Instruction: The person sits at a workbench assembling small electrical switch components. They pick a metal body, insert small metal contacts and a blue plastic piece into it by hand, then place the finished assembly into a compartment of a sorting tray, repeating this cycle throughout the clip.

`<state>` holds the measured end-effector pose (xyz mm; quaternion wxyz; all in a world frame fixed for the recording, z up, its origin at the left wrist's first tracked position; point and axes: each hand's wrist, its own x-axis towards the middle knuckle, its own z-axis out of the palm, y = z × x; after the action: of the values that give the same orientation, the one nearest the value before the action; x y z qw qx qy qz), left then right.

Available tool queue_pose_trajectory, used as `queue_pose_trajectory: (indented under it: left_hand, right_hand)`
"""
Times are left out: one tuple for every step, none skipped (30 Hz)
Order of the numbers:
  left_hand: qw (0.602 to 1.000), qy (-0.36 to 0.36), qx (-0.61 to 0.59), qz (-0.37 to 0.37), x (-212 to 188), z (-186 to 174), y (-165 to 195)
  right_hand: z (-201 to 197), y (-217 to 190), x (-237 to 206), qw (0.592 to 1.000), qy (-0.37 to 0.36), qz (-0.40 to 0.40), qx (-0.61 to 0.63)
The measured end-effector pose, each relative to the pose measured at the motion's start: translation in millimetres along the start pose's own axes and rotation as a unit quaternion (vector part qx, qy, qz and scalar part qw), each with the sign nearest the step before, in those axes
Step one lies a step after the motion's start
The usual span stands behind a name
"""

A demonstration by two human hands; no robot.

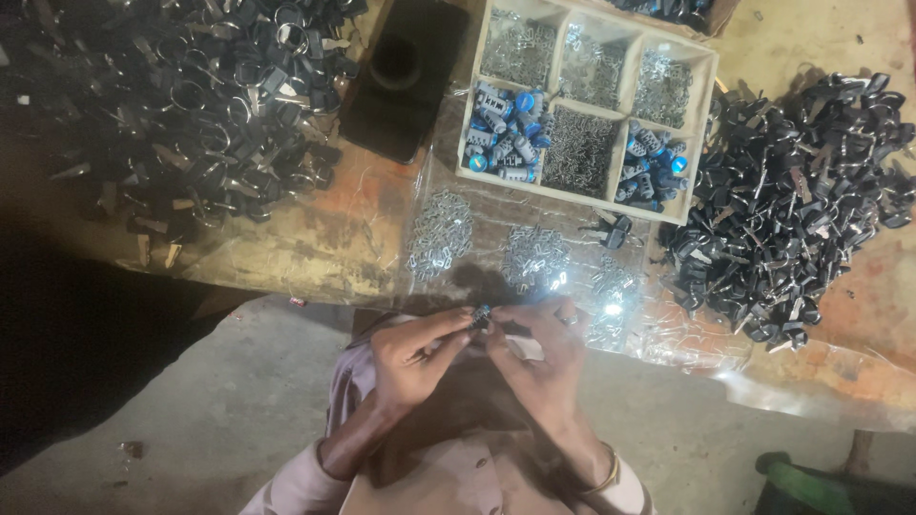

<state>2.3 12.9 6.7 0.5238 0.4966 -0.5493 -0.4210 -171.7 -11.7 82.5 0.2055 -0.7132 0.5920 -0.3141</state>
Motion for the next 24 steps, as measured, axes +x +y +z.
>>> queue_pose_trajectory:
  left_hand:
    - [1.000,-0.005,0.017,0.012,0.3,0.0,0.1]
    - [0.999,-0.010,0.034,0.024,0.5,0.0,0.4]
    - [0.996,-0.015,0.052,0.065,1.3,0.5,0.4]
    - [0.992,-0.021,0.069,0.106,2.7,1.2,0.3]
    - [0.985,-0.027,0.086,0.147,3.5,1.6,0.8]
    - [0.982,-0.028,0.098,0.156,3.6,1.5,2.0]
    - [0.980,-0.028,0.110,0.165,2.8,0.7,3.9]
    - [0.977,-0.028,0.122,0.173,2.4,0.3,5.5]
    - [0.982,-0.025,0.111,0.153,2.3,0.6,6.6]
    - [0.986,-0.023,0.100,0.132,1.9,0.6,7.7]
    - [0.990,-0.020,0.088,0.112,1.9,0.6,8.3]
    - [0.995,-0.018,0.064,0.078,1.6,0.2,8.7]
    - [0.998,-0.017,0.040,0.043,0.7,-1.7,8.9]
    - [1.000,-0.016,0.016,0.008,-0.4,-3.6,9.0]
    - [1.000,-0.006,0.000,-0.004,-0.7,-4.3,8.4]
    - [1.000,0.003,-0.017,-0.016,-0.4,-4.6,7.2]
    - [0.999,0.013,-0.034,-0.027,0.0,-5.2,6.0]
    - [0.999,0.017,-0.022,-0.021,0.2,-6.1,5.1]
    - [1.000,0.020,-0.009,-0.016,0.4,-6.9,4.2]
    - [1.000,0.024,0.003,-0.011,1.1,-7.2,3.4]
    - [1.000,0.025,-0.002,-0.010,1.0,-6.7,3.2]
    - [1.000,0.026,-0.007,-0.009,0.7,-5.6,3.4]
    - [1.000,0.027,-0.012,-0.008,0.7,-5.0,3.4]
    - [1.000,0.026,-0.009,-0.013,0.6,-4.8,3.5]
  right_hand:
    - [1.0,0.8,-1.3,1.000,-0.003,0.000,-0.006]
    - [1.6,1.7,-3.0,1.000,-0.002,-0.001,-0.016]
    - [2.5,2.0,-5.3,1.000,-0.001,-0.003,-0.027]
    - [2.6,2.6,-7.7,0.999,0.000,-0.004,-0.039]
    - [0.0,3.7,-10.3,0.999,-0.016,0.006,-0.048]
    - [-3.5,4.8,-12.7,0.998,-0.031,0.015,-0.058]
    - [-7.1,6.4,-14.0,0.996,-0.047,0.025,-0.067]
    - [-10.3,8.3,-13.9,0.997,-0.039,0.007,-0.071]
    - [-12.6,10.3,-12.7,0.997,-0.032,-0.010,-0.074]
    - [-14.0,11.6,-11.3,0.996,-0.024,-0.028,-0.078]
    - [-15.6,11.5,-10.7,0.992,-0.010,-0.036,-0.118]
    - [-17.4,11.4,-9.6,0.986,0.003,-0.045,-0.158]
    - [-18.2,11.4,-8.0,0.979,0.015,-0.054,-0.198]
    - [-18.5,11.0,-6.5,0.979,-0.004,-0.052,-0.196]
    - [-19.0,11.0,-5.0,0.979,-0.022,-0.050,-0.194]
    - [-19.4,10.9,-3.9,0.979,-0.040,-0.047,-0.193]
    - [-20.1,10.6,-3.8,0.986,-0.046,-0.036,-0.156]
    - [-21.1,10.7,-4.2,0.991,-0.052,-0.025,-0.119]
    - [-21.9,10.9,-5.1,0.995,-0.059,-0.013,-0.083]
    - [-22.5,11.7,-5.9,0.993,-0.050,-0.018,-0.103]
    - [-23.2,12.8,-7.2,0.991,-0.043,-0.023,-0.124]
    - [-23.7,14.2,-8.9,0.989,-0.036,-0.028,-0.144]
    - [-23.7,15.8,-10.5,0.988,-0.033,-0.030,-0.147]
    - [-23.7,17.6,-12.3,0.988,-0.030,-0.032,-0.150]
